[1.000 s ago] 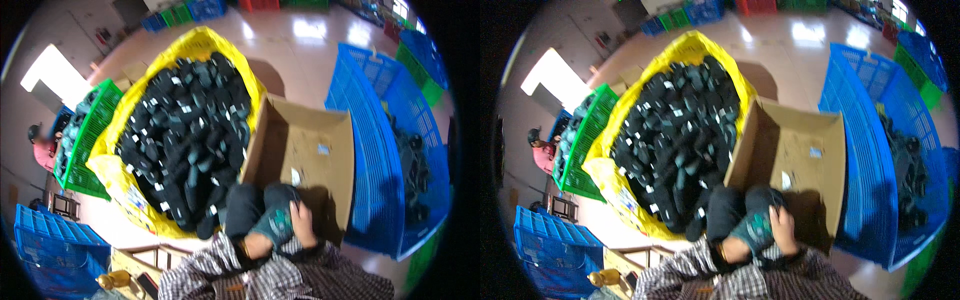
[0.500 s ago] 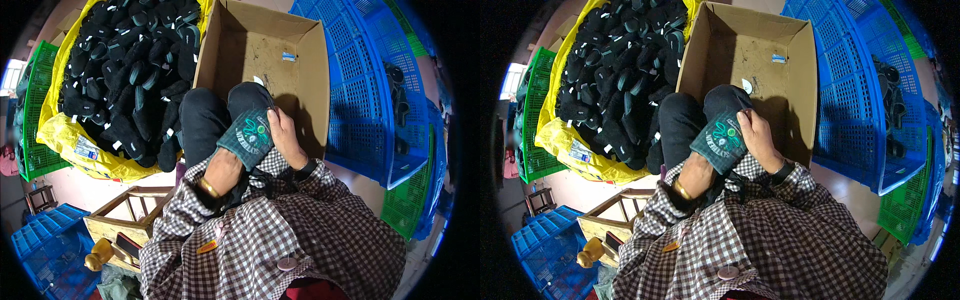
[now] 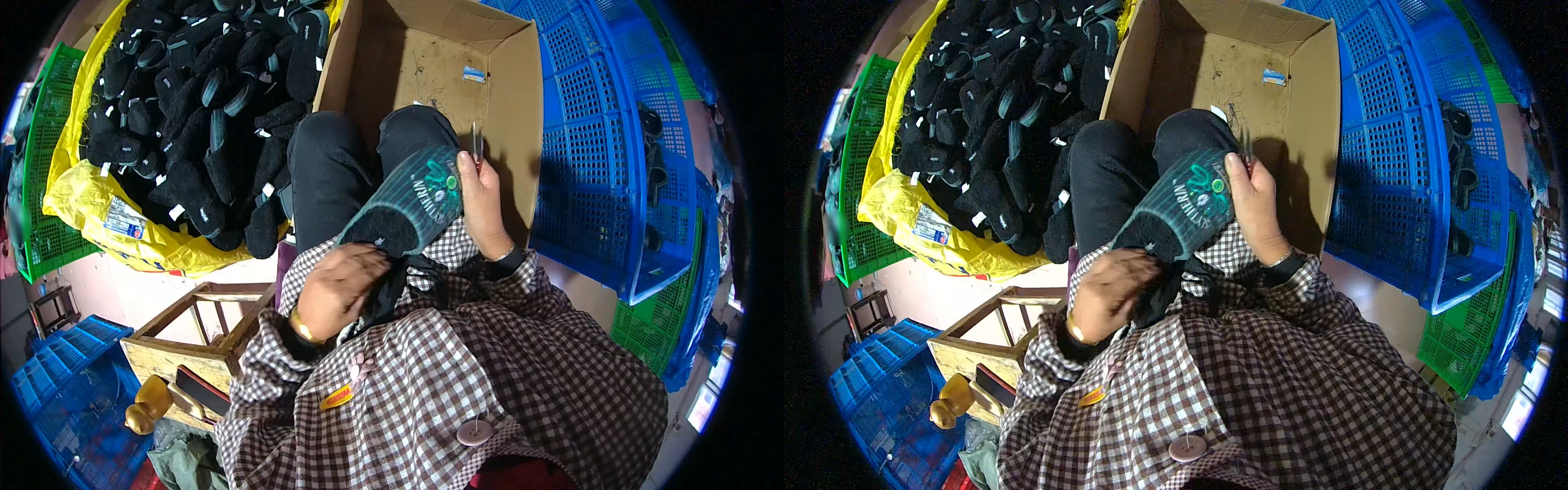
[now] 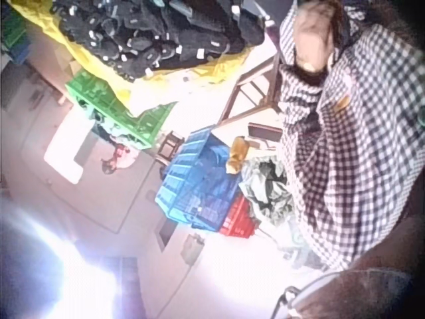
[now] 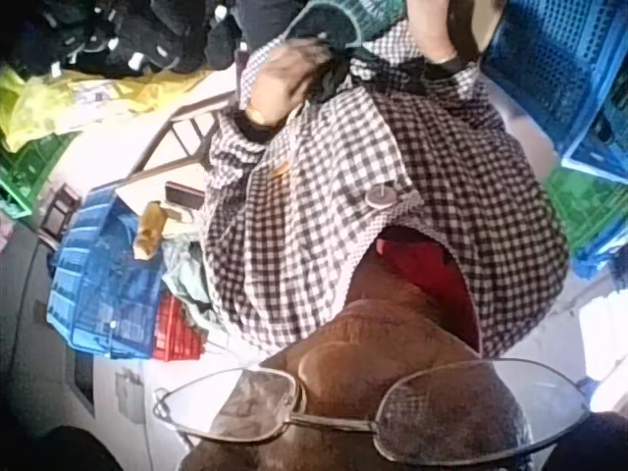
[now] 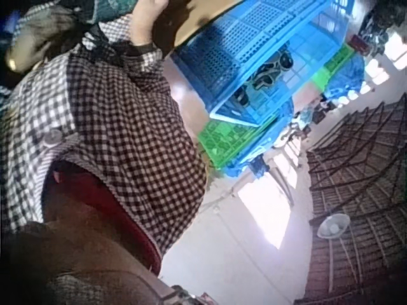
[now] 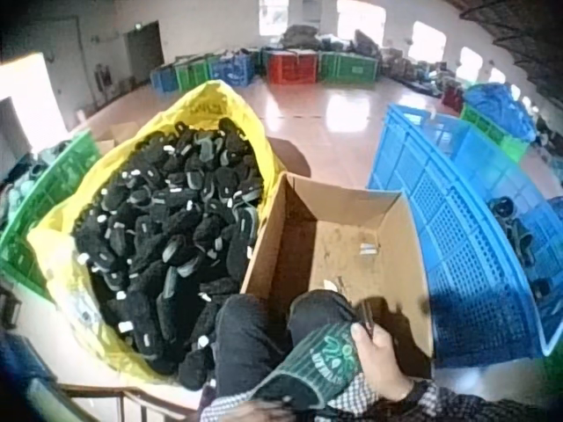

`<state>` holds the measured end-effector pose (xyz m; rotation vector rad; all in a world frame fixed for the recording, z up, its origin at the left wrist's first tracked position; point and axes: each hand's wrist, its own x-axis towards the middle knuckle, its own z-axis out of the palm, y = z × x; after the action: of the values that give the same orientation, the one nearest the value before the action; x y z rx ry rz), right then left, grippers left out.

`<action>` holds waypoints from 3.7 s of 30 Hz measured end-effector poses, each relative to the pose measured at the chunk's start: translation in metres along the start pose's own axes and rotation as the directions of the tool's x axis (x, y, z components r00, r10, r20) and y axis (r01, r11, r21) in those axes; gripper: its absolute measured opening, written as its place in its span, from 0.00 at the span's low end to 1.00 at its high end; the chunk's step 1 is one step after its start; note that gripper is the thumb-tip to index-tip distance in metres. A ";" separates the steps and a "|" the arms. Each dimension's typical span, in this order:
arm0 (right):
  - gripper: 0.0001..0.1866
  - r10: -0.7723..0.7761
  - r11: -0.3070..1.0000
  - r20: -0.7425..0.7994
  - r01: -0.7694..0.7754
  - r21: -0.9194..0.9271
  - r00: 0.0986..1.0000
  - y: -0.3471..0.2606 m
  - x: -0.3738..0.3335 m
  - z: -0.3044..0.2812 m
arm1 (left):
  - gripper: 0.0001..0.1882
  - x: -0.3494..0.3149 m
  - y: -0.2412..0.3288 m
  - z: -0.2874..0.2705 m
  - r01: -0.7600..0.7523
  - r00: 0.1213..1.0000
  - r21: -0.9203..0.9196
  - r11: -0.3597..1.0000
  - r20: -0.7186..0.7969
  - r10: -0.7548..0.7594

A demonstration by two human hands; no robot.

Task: The person sits on the floor and uses scissors to trim loose threads and excess fabric from the edges of black slippers. They handle each slipper one at a time, turning it over to access different sides, then place the trimmed slippers into a blue crate.

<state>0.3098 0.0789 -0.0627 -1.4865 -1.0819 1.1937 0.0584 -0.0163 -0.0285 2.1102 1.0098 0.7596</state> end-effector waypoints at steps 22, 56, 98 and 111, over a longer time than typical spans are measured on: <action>0.15 0.114 0.955 0.280 -0.183 0.233 0.953 -0.044 -0.001 -0.034 | 0.16 0.018 -0.004 0.008 0.065 0.712 -0.983 0.173 -0.076 -0.698; 0.16 0.312 0.919 0.260 -0.360 0.161 0.914 -0.018 -0.021 -0.032 | 0.07 0.033 -0.029 -0.004 0.184 0.610 -0.787 0.589 -0.379 -0.696; 0.17 0.253 0.954 0.374 -0.295 0.059 0.892 -0.032 -0.025 -0.044 | 0.05 0.012 -0.016 0.008 0.245 0.752 -0.854 0.459 -0.132 -0.646; 0.17 0.256 0.947 0.364 -0.307 0.091 0.896 -0.028 -0.029 -0.043 | 0.10 0.019 -0.007 0.015 0.329 0.810 -0.335 0.883 -0.381 -0.447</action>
<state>0.3453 0.0507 -0.0248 -1.3804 -0.9992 1.7566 0.0766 -0.0028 -0.0391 1.4568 1.4515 1.1207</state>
